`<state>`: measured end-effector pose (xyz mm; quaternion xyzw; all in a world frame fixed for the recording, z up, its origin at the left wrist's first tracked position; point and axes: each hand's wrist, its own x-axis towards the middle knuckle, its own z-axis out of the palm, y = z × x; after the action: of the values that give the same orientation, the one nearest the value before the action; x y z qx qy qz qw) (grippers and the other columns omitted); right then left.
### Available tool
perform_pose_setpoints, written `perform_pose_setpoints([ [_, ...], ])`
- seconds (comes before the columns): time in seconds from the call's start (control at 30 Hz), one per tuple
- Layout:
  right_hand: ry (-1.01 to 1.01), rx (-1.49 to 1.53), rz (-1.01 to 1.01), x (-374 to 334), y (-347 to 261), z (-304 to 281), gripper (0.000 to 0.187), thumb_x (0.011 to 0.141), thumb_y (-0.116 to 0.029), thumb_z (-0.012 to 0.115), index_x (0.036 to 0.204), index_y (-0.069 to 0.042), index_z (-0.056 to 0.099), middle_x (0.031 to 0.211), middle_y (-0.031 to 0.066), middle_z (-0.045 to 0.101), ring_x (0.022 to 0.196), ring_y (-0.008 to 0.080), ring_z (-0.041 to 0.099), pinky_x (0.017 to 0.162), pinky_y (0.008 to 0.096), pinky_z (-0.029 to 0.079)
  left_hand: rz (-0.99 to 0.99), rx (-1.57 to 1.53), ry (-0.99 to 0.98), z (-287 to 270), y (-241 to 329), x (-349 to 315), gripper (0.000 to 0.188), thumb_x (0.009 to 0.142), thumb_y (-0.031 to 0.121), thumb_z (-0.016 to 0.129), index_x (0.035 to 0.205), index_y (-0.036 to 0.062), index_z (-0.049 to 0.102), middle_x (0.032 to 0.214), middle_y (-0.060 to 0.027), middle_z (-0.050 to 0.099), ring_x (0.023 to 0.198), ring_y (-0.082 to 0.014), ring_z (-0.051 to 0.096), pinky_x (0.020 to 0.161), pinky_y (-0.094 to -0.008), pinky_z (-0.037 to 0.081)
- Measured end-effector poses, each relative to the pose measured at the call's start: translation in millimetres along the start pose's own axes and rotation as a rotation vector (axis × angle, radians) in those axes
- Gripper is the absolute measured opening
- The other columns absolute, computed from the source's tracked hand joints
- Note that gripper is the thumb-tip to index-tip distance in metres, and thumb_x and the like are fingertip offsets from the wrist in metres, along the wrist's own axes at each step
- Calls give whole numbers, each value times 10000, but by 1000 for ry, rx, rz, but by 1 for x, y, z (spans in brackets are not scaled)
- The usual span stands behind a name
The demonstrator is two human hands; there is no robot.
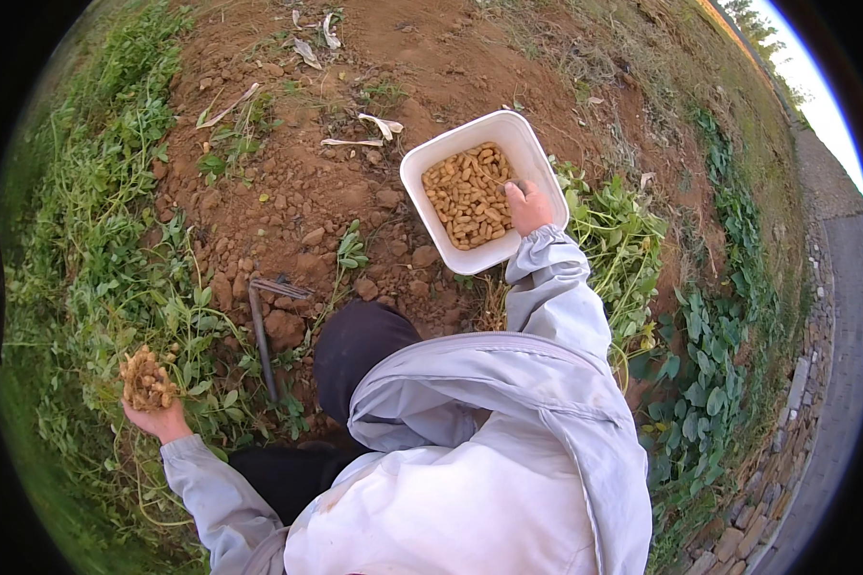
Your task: The person uses a small hand hoe to loosen soil around peanut plants, then pulls the plants from the ground. They shake off excess soil and detach peanuts from the roots, placing them into a white plastic container.
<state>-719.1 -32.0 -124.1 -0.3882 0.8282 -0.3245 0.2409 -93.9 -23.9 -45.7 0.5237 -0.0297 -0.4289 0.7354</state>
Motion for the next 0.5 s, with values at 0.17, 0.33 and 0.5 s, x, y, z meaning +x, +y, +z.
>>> perform_pose_setpoints([
  [0.17,-1,37,-146,26,33,11,291,858,-274,577,1024,-44,646,903,127,657,873,223,620,793,313,461,-41,14,28,6,-8,-3,498,920,353,271,1267,58,473,1242,-137,528,1091,-297,551,875,-431,499],
  [0.33,-82,752,78,48,36,18,262,889,-207,574,1033,9,602,985,100,626,885,194,615,783,317,489,-40,68,2,-1,-14,5,509,917,390,272,1231,65,508,1162,-134,586,985,-285,609,759,-429,544],
  [0.5,-391,895,268,47,10,28,267,899,-217,573,1048,4,578,899,72,637,784,174,620,720,316,517,-2,115,105,18,-24,-8,506,923,371,270,1258,56,481,1220,-142,547,1056,-298,572,824,-438,522],
])
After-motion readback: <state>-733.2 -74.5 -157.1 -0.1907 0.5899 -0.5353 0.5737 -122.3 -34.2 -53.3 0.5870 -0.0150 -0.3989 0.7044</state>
